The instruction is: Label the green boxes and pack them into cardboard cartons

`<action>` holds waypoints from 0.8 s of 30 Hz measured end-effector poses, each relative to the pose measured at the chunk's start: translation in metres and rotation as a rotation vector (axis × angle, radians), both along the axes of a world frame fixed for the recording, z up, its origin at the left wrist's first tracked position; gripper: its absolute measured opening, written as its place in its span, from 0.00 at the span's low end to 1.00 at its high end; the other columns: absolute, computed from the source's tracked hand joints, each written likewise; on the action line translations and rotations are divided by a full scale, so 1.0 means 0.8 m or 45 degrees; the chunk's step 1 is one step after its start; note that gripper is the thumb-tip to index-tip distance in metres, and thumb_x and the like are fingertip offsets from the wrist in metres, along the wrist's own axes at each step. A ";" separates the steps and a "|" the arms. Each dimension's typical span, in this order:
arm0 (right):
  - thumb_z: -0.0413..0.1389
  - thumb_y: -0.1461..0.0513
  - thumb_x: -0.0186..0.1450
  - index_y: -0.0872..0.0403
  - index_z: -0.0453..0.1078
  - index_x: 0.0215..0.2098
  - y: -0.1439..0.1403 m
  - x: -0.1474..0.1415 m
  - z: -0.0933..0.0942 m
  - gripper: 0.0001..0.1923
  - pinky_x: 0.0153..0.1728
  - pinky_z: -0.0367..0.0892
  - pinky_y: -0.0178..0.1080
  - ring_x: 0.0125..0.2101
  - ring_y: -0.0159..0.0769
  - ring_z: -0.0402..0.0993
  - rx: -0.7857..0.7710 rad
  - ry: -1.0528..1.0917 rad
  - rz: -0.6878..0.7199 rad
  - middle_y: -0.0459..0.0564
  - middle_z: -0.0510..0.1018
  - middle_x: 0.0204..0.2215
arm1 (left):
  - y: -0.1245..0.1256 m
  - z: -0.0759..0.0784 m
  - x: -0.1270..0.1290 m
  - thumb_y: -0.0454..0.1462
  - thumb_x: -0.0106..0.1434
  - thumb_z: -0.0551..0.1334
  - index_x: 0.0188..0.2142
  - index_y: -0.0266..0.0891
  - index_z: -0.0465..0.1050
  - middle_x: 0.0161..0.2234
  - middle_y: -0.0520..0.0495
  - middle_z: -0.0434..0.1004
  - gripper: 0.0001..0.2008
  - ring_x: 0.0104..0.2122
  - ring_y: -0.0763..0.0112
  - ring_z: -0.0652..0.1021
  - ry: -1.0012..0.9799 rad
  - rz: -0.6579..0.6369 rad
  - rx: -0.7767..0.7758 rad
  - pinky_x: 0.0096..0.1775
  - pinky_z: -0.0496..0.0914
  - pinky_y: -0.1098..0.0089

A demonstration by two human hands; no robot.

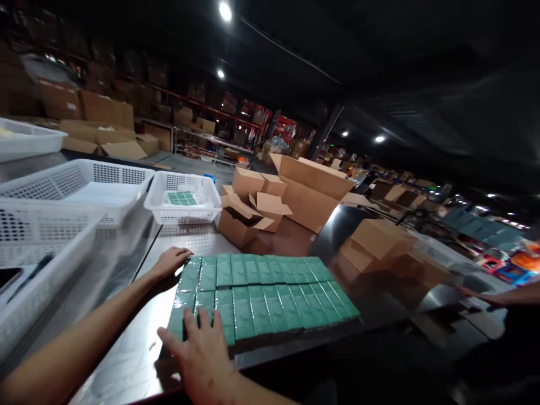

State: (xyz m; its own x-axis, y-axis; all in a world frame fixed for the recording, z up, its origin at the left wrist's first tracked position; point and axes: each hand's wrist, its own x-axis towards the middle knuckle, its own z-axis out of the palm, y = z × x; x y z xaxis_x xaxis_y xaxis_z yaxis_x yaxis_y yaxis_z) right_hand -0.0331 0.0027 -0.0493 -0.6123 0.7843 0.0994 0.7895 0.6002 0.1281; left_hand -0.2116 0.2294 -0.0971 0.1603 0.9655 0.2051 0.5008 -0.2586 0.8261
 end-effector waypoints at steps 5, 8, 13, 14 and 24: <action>0.58 0.56 0.66 0.43 0.62 0.61 0.013 -0.006 0.023 0.25 0.54 0.65 0.65 0.53 0.52 0.69 -0.031 -0.101 0.247 0.57 0.66 0.61 | -0.001 0.008 0.004 0.43 0.60 0.58 0.28 0.39 0.75 0.32 0.44 0.79 0.12 0.38 0.61 0.76 0.006 -0.150 -0.043 0.47 0.69 0.58; 0.60 0.52 0.63 0.45 0.62 0.61 0.012 0.001 0.007 0.29 0.56 0.62 0.66 0.55 0.55 0.69 -0.012 -0.029 0.240 0.58 0.66 0.62 | 0.000 0.016 0.002 0.44 0.60 0.57 0.27 0.40 0.75 0.30 0.45 0.79 0.13 0.35 0.60 0.77 -0.050 -0.170 -0.069 0.43 0.70 0.60; 0.57 0.51 0.65 0.48 0.66 0.54 0.013 0.005 -0.050 0.21 0.63 0.54 0.60 0.54 0.47 0.71 0.280 0.361 0.215 0.59 0.72 0.57 | 0.003 0.025 0.000 0.44 0.57 0.58 0.27 0.40 0.75 0.31 0.44 0.79 0.12 0.35 0.59 0.77 -0.108 -0.132 -0.051 0.42 0.70 0.62; 0.56 0.52 0.66 0.48 0.67 0.51 0.013 0.004 -0.060 0.18 0.65 0.49 0.59 0.53 0.46 0.72 0.359 0.466 0.190 0.58 0.74 0.55 | 0.003 0.026 0.000 0.44 0.57 0.58 0.27 0.40 0.76 0.31 0.44 0.79 0.12 0.36 0.59 0.77 -0.099 -0.115 -0.043 0.43 0.70 0.61; 0.59 0.57 0.61 0.46 0.70 0.46 0.008 0.003 -0.079 0.13 0.65 0.28 0.69 0.59 0.53 0.65 0.443 0.558 0.032 0.55 0.75 0.55 | -0.010 0.013 0.015 0.41 0.54 0.63 0.28 0.39 0.73 0.29 0.48 0.73 0.07 0.34 0.62 0.74 0.013 -0.023 -0.020 0.40 0.69 0.63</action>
